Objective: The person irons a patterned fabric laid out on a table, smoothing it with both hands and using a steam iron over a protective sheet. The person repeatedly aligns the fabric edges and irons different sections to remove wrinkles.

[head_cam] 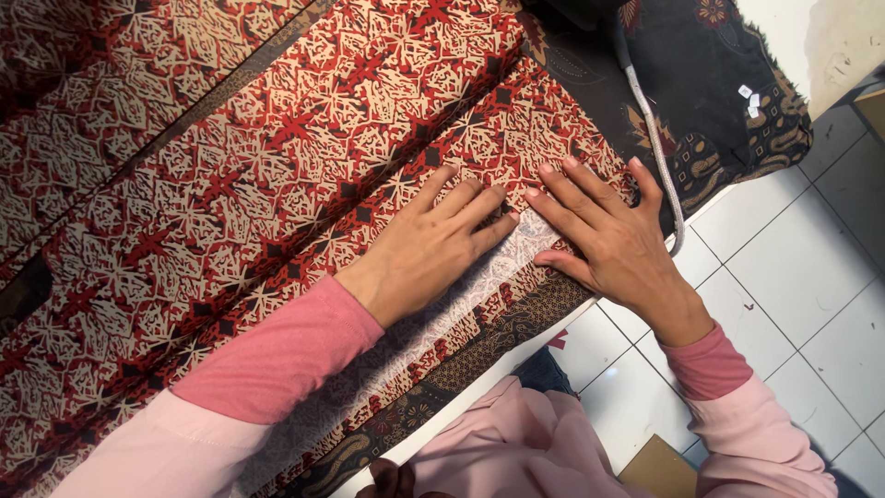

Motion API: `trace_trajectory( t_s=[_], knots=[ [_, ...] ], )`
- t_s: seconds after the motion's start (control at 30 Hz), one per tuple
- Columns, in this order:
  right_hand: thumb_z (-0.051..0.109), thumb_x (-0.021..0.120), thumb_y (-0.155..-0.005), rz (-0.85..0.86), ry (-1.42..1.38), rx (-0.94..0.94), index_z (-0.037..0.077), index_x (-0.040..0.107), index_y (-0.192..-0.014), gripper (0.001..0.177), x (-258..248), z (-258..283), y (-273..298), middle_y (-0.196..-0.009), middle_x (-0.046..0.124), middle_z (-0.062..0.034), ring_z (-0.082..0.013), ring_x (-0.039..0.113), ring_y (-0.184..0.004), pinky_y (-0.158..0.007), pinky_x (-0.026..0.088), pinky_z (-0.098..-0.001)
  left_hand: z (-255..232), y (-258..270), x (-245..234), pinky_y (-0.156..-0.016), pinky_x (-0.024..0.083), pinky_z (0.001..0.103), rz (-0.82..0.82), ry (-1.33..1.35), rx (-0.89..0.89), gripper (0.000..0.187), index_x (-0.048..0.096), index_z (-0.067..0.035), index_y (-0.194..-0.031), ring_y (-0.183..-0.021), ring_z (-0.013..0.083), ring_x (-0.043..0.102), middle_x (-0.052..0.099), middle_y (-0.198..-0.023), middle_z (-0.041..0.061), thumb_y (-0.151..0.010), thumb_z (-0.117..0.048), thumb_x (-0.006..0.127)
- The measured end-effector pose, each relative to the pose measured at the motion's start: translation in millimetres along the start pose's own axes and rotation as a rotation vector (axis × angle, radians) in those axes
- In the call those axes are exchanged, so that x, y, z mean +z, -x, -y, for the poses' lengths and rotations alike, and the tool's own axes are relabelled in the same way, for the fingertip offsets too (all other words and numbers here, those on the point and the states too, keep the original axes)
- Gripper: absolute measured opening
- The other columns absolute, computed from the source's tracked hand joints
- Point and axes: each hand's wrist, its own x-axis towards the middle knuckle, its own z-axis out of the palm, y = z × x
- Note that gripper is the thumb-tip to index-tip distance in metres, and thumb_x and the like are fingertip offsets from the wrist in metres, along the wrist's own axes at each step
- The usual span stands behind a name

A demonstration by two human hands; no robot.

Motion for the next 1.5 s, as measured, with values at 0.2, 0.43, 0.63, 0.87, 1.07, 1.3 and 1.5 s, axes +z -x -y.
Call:
trace_trajectory(
  t_s=[0.2,0.43,0.63,0.87,1.07,1.3,1.5],
  knots=[
    [0.057,0.061,-0.096,-0.017,0.006,0.010,0.017,0.055,-0.153,0.070,4.7,-1.1,-1.0,-0.161,0.050,-0.0042,-0.0239,0.039,-0.151,-0.122,0.010,-0.0599,0.6,-2.0,-4.2,-0.120,0.027,0.051,0.026,0.009,0.012,0.061,0.055,-0.010,-0.144,-0.134,0.0267,0.049,0.054,-0.142,0.010,-0.084,-0.015,0.062],
    [0.062,0.060,-0.095,-0.025,0.002,0.021,0.016,0.054,-0.153,0.075,5.0,0.9,-5.2,-0.162,0.048,-0.0055,-0.0250,0.039,-0.152,-0.121,0.009,-0.0618,0.3,-4.9,-8.3,-0.120,0.027,0.051,0.064,-0.009,0.017,0.062,0.054,-0.009,-0.144,-0.132,0.0257,0.049,0.054,-0.140,0.009,-0.083,-0.015,0.063],
    [0.063,0.059,-0.095,-0.048,0.001,0.007,0.015,0.055,-0.153,0.075,6.7,-0.2,-4.8,-0.162,0.048,-0.0074,-0.0275,0.039,-0.151,-0.120,0.009,-0.0624,-2.3,-6.4,-6.2,-0.118,0.028,0.051,0.072,0.004,-0.020,0.063,0.054,-0.009,-0.145,-0.131,0.0259,0.050,0.054,-0.141,0.010,-0.083,-0.015,0.063],
    [0.060,0.063,-0.095,-0.065,0.008,0.009,0.020,0.060,-0.150,0.068,6.3,1.6,0.6,-0.159,0.052,-0.0045,-0.0261,0.044,-0.149,-0.121,0.011,-0.0606,0.7,-5.2,-2.8,-0.118,0.028,0.052,0.073,0.026,-0.012,0.061,0.054,-0.011,-0.145,-0.131,0.0269,0.050,0.052,-0.145,0.010,-0.085,-0.014,0.062],
    [0.059,0.064,-0.094,-0.063,0.014,0.024,0.021,0.061,-0.148,0.066,6.3,2.5,0.6,-0.159,0.053,-0.0035,-0.0255,0.045,-0.148,-0.122,0.013,-0.0596,2.8,-5.3,-1.4,-0.117,0.028,0.053,0.057,0.055,-0.007,0.062,0.054,-0.012,-0.145,-0.132,0.0282,0.049,0.052,-0.144,0.010,-0.084,-0.014,0.062],
    [0.057,0.063,-0.096,-0.072,0.042,0.006,0.014,0.060,-0.147,0.067,1.7,12.3,-2.5,-0.157,0.053,-0.0082,-0.0259,0.046,-0.147,-0.121,0.014,-0.0589,2.0,-7.6,0.1,-0.117,0.028,0.053,0.097,0.050,-0.012,0.062,0.054,-0.012,-0.144,-0.132,0.0281,0.048,0.052,-0.143,0.011,-0.083,-0.015,0.063],
    [0.056,0.063,-0.098,-0.074,0.047,0.074,0.001,0.055,-0.150,0.075,8.6,13.1,-3.3,-0.156,0.054,-0.0149,-0.0251,0.047,-0.148,-0.123,0.014,-0.0576,2.3,-7.7,1.8,-0.117,0.027,0.054,0.083,0.059,-0.016,0.061,0.054,-0.013,-0.145,-0.131,0.0279,0.049,0.052,-0.143,0.010,-0.084,-0.015,0.061]
  ],
)
